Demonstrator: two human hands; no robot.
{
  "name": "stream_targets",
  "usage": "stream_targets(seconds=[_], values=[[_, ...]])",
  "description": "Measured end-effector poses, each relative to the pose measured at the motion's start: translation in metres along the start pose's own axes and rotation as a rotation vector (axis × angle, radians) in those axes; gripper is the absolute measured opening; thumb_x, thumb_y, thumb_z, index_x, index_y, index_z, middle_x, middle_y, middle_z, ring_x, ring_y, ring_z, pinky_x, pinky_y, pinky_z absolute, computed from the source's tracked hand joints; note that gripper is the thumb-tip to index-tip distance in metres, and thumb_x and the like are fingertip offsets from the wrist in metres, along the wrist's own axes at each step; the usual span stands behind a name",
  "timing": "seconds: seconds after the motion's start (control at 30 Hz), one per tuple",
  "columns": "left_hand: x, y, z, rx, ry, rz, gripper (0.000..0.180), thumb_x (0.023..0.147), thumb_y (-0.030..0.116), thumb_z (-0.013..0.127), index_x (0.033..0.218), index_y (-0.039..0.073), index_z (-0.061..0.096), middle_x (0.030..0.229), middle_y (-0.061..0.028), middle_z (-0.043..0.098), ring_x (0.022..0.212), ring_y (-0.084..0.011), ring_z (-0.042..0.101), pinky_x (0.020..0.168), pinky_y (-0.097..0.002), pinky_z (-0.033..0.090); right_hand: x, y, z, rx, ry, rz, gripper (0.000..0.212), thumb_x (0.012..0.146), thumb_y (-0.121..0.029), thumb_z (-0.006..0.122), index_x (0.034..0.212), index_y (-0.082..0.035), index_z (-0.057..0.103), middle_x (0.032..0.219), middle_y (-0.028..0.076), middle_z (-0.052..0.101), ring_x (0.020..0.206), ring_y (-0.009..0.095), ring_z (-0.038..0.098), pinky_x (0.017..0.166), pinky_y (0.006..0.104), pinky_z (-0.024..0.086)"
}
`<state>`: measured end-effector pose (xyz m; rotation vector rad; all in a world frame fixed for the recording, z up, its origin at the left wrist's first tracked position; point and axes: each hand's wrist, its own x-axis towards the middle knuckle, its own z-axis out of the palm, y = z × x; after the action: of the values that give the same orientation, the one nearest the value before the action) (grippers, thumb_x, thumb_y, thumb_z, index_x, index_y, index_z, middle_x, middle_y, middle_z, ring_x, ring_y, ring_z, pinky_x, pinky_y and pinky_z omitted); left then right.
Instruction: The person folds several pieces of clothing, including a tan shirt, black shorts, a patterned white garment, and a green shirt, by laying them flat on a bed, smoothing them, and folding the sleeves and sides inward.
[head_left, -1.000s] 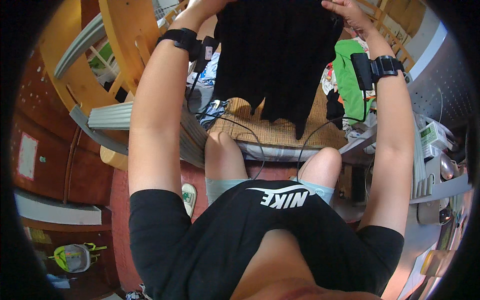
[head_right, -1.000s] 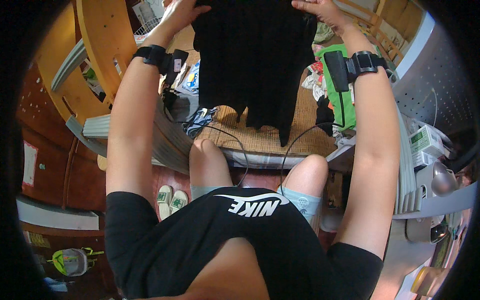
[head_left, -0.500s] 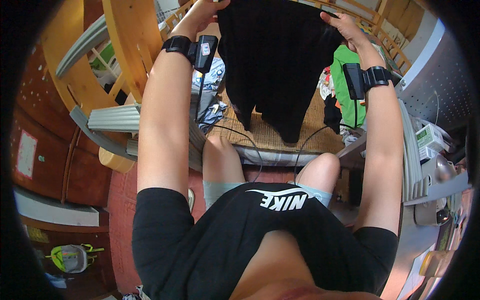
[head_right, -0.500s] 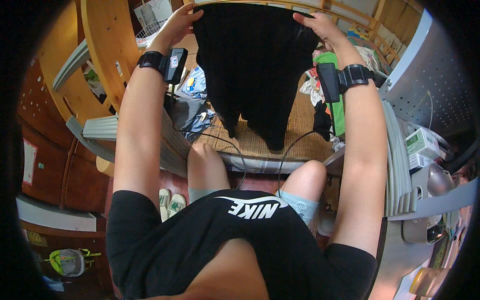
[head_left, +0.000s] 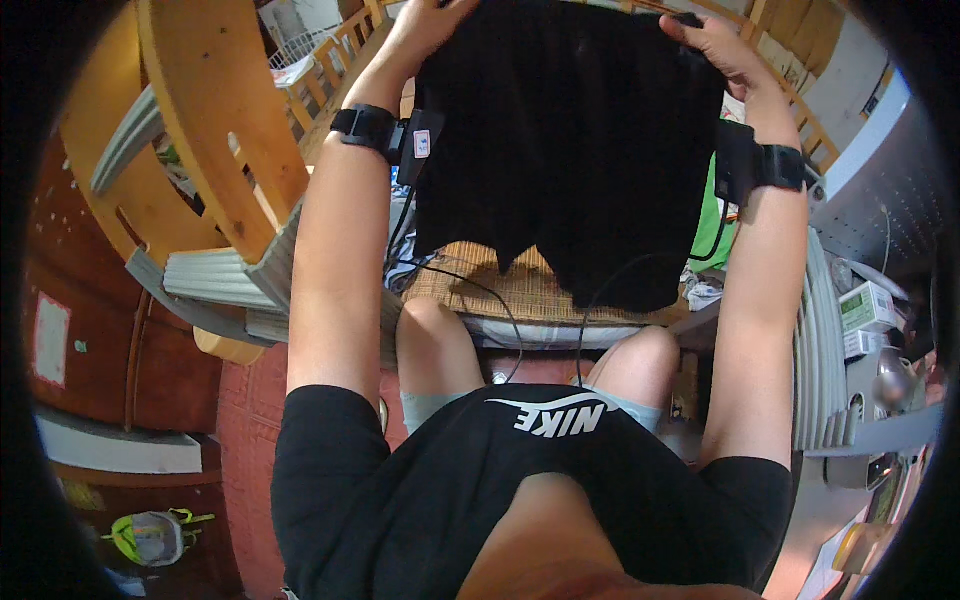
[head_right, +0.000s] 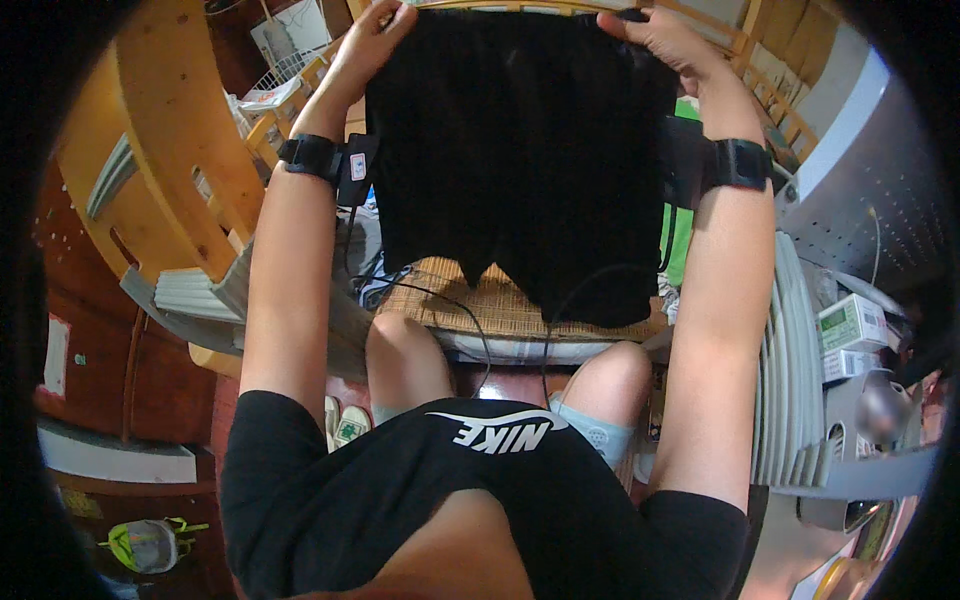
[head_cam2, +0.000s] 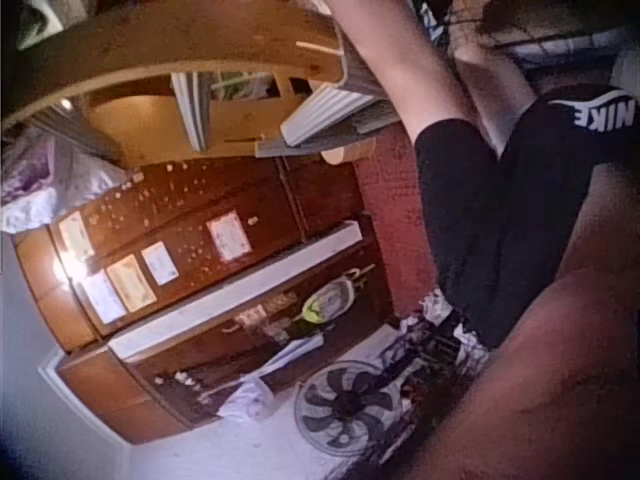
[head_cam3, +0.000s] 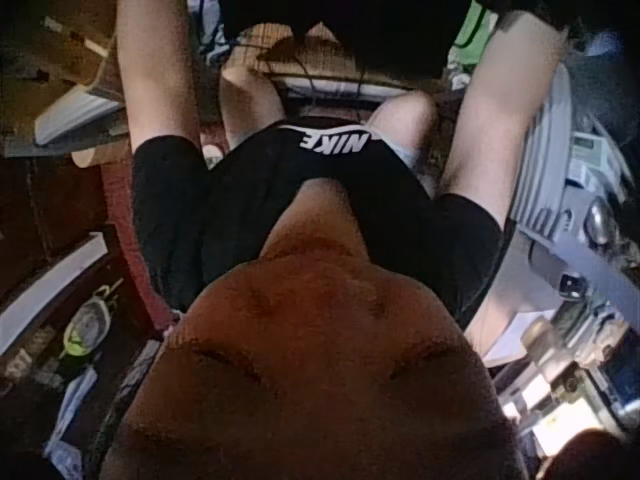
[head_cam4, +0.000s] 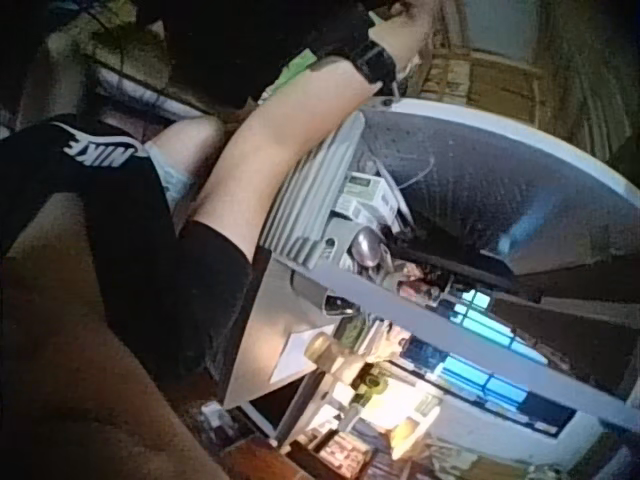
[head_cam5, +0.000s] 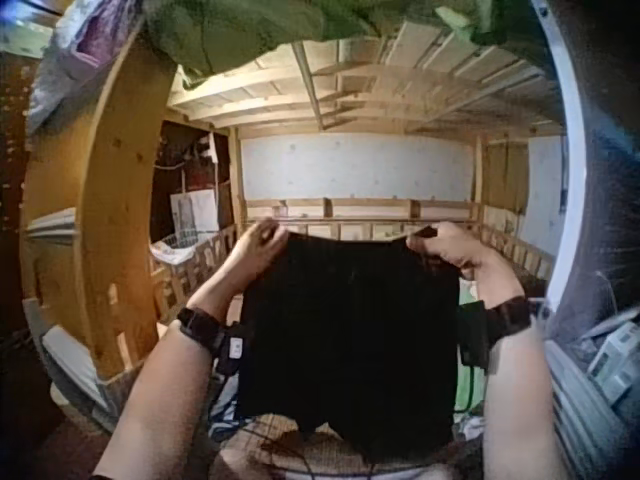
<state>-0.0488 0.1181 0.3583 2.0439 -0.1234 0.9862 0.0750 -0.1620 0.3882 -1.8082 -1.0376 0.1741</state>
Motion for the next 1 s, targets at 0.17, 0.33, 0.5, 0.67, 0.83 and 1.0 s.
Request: stream_targets(seconds=[0.17, 0.33, 0.5, 0.67, 0.83, 1.0], values=[[0.002, -0.092, 0.017, 0.154, -0.426, -0.182, 0.037, 0.076, 0.025, 0.056, 0.107, 0.009, 0.045, 0.101, -0.0057, 0.05, 0.095, -0.016, 0.044, 0.084, -0.0252, 0.033, 0.051, 0.101, 0.019, -0.564, -0.122, 0.274, 0.053, 0.068, -0.044, 0.059, 0.099, -0.003, 0.052, 0.094, 0.009, 0.055, 0.088, 0.019, 0.051, 0.076, 0.0302, 0.038], [0.069, -0.099, 0.021, 0.263, -0.509, -0.044, 0.033, 0.077, 0.015, 0.053, 0.108, 0.007, 0.044, 0.102, -0.0073, 0.05, 0.096, -0.0203, 0.045, 0.087, -0.0259, 0.032, 0.106, 0.133, -0.015, -0.738, 0.191, -0.007, 0.036, 0.077, -0.031, 0.052, 0.098, -0.002, 0.052, 0.093, 0.011, 0.056, 0.086, 0.022, 0.052, 0.072, 0.0326, 0.04], [0.082, -0.047, -0.001, -0.052, -0.277, 0.105, 0.014, 0.073, 0.004, 0.054, 0.083, 0.004, 0.044, 0.071, 0.0009, 0.043, 0.068, -0.0096, 0.04, 0.06, -0.0235, 0.036, 0.095, 0.067, -0.006, -0.257, 0.466, -0.288, 0.02, 0.08, -0.009, 0.045, 0.095, 0.003, 0.049, 0.075, 0.009, 0.052, 0.066, 0.015, 0.048, 0.059, 0.0288, 0.04], [0.033, -0.043, 0.016, 0.247, -0.102, 0.824, 0.008, 0.07, -0.002, 0.055, 0.074, 0.001, 0.048, 0.068, -0.0047, 0.045, 0.061, -0.0149, 0.042, 0.056, -0.0256, 0.036, 0.023, 0.096, -0.004, -0.436, 0.502, -0.447, 0.036, 0.069, 0.004, 0.035, 0.101, -0.004, 0.051, 0.091, 0.005, 0.055, 0.081, 0.013, 0.052, 0.07, 0.0266, 0.041], [-0.093, -0.15, 0.069, 0.177, -0.417, 0.404, 0.021, 0.045, -0.01, 0.055, 0.058, 0.006, 0.053, 0.088, -0.0132, 0.053, 0.085, -0.0307, 0.049, 0.072, -0.0339, 0.04, -0.057, 0.17, 0.069, -0.165, -0.098, 0.06, 0.032, 0.056, 0.007, 0.049, 0.086, -0.001, 0.059, 0.075, 0.004, 0.059, 0.075, 0.012, 0.054, 0.069, 0.0232, 0.042], [-0.219, -0.232, 0.114, 0.254, -0.875, 0.069, 0.02, 0.045, -0.008, 0.052, 0.055, 0.009, 0.057, 0.072, -0.0095, 0.056, 0.076, -0.0285, 0.05, 0.065, -0.0335, 0.042, -0.108, 0.26, 0.135, -0.192, -0.654, 0.415, 0.034, 0.058, 0.003, 0.057, 0.09, -0.007, 0.061, 0.066, 0.002, 0.056, 0.06, 0.007, 0.047, 0.058, 0.0218, 0.041]])
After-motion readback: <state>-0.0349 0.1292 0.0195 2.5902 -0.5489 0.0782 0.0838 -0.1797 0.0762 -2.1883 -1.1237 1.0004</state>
